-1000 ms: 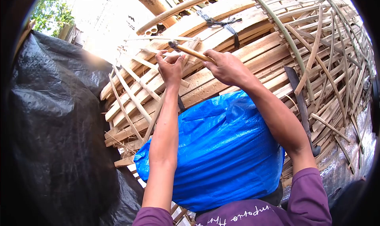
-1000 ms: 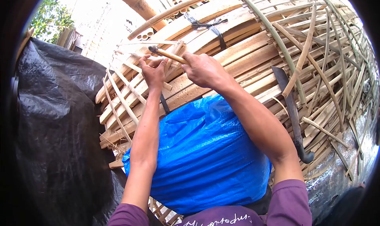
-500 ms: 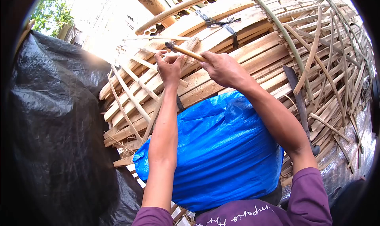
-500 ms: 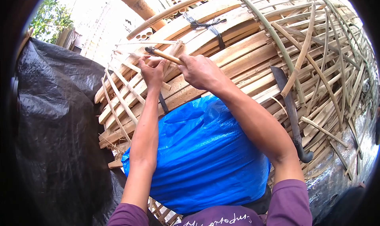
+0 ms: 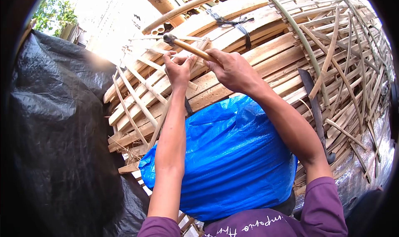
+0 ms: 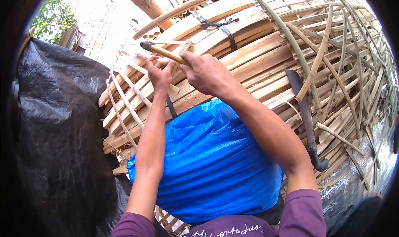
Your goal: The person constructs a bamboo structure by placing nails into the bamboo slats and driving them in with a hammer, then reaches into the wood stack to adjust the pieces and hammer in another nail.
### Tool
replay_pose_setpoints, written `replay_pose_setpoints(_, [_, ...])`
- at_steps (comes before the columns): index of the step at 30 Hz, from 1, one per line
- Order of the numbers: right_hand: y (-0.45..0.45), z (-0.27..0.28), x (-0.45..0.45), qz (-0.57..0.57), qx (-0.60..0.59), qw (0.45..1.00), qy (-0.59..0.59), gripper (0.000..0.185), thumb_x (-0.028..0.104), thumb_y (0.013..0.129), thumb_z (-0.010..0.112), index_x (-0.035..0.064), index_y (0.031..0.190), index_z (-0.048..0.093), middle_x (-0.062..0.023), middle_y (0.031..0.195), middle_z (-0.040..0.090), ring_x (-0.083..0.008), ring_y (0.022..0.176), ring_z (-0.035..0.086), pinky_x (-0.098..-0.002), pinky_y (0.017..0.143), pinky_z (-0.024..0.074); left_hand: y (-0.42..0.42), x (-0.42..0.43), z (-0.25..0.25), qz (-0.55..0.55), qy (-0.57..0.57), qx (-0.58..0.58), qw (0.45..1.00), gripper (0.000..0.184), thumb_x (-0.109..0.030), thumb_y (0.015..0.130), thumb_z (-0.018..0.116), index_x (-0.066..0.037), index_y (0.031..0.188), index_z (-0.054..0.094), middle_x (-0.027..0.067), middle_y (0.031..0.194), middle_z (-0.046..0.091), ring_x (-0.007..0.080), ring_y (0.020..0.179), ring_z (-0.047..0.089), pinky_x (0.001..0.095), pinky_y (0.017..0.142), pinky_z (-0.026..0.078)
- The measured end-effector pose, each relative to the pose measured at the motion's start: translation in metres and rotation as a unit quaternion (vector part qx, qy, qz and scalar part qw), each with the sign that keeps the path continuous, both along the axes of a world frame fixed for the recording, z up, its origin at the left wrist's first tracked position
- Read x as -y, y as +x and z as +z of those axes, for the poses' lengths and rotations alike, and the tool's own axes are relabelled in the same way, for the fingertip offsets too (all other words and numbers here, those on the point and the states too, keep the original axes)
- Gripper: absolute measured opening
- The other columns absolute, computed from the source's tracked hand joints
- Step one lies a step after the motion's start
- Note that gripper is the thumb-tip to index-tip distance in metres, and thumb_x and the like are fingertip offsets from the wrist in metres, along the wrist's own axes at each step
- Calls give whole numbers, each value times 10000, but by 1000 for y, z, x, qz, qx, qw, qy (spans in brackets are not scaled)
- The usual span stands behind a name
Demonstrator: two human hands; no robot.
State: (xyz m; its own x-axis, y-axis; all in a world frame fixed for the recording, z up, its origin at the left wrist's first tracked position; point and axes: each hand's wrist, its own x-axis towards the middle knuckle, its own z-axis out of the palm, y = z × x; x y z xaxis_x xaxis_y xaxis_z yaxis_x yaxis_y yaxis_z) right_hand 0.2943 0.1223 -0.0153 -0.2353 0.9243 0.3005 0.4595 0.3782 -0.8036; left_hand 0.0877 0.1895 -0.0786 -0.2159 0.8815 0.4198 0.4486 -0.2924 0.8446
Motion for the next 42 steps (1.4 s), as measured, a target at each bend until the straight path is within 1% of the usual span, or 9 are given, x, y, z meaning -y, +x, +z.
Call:
replay_pose_setpoints(1, [0,8,4,11,-20,1000,-15,260,267,973,555,43,1080,632,-278,848,672,-465,844,655,-552,757,502,0,-1,0,-11,7,8,1000,522,-36,804,809,-19,1133,404,114,771,712,128,692,668,251,639,519])
replay_pose_setpoints(8, [2,-14,-7,0,61,998,-24,261,249,965,558,39,1099,638,-286,848,667,-467,855,652,-547,758,502,2,-2,2,0,-13,22,1000,529,-46,803,815,-16,1138,406,118,771,721,124,685,668,253,639,517])
replay_pose_setpoints(14, [-1,4,2,5,-32,999,-28,276,248,968,554,24,1104,640,-293,874,667,-464,884,647,-547,783,492,-1,-2,0,-9,9,-16,1000,526,-53,803,817,-14,1136,411,116,760,718,130,679,666,265,640,512])
replay_pose_setpoints(18, [4,-19,-11,-3,108,992,-69,296,260,992,549,25,1158,616,-272,871,670,-446,844,655,-519,730,491,0,0,1,-12,-13,5,1000,547,-81,797,830,-18,1144,413,119,771,720,139,676,666,259,645,510])
replay_pose_setpoints(24, [-2,8,4,6,-16,999,-32,286,264,973,547,34,1115,642,-296,890,668,-463,874,651,-551,801,490,-3,-2,-2,-3,16,-41,999,525,-95,805,828,-21,1131,424,97,749,717,112,664,652,258,621,498])
replay_pose_setpoints(28, [-1,-11,-7,0,83,995,-54,282,266,978,541,24,1093,629,-303,881,663,-478,877,642,-560,777,487,-1,-2,0,-8,4,-25,1000,520,-89,805,825,-16,1133,428,92,740,714,117,659,650,261,636,498])
replay_pose_setpoints(35, [-2,7,2,-1,-39,999,-23,266,263,982,530,22,1034,630,-294,888,666,-468,893,645,-554,780,486,1,-1,1,-12,-12,2,1000,491,-65,811,808,-26,1130,436,106,773,720,125,679,658,262,638,505])
replay_pose_setpoints(38, [-3,-15,-6,0,65,997,-44,277,265,982,537,10,1035,632,-297,888,664,-481,891,638,-556,781,485,2,-1,1,-7,-19,20,1000,482,-56,815,802,-27,1129,438,105,776,719,128,681,659,265,632,505])
replay_pose_setpoints(42, [-3,4,0,-4,12,998,-61,281,263,975,555,-3,1027,630,-302,891,661,-486,888,635,-554,781,484,1,-2,-1,7,0,-19,1000,489,-59,807,813,-27,1124,442,102,761,715,119,657,643,264,611,494])
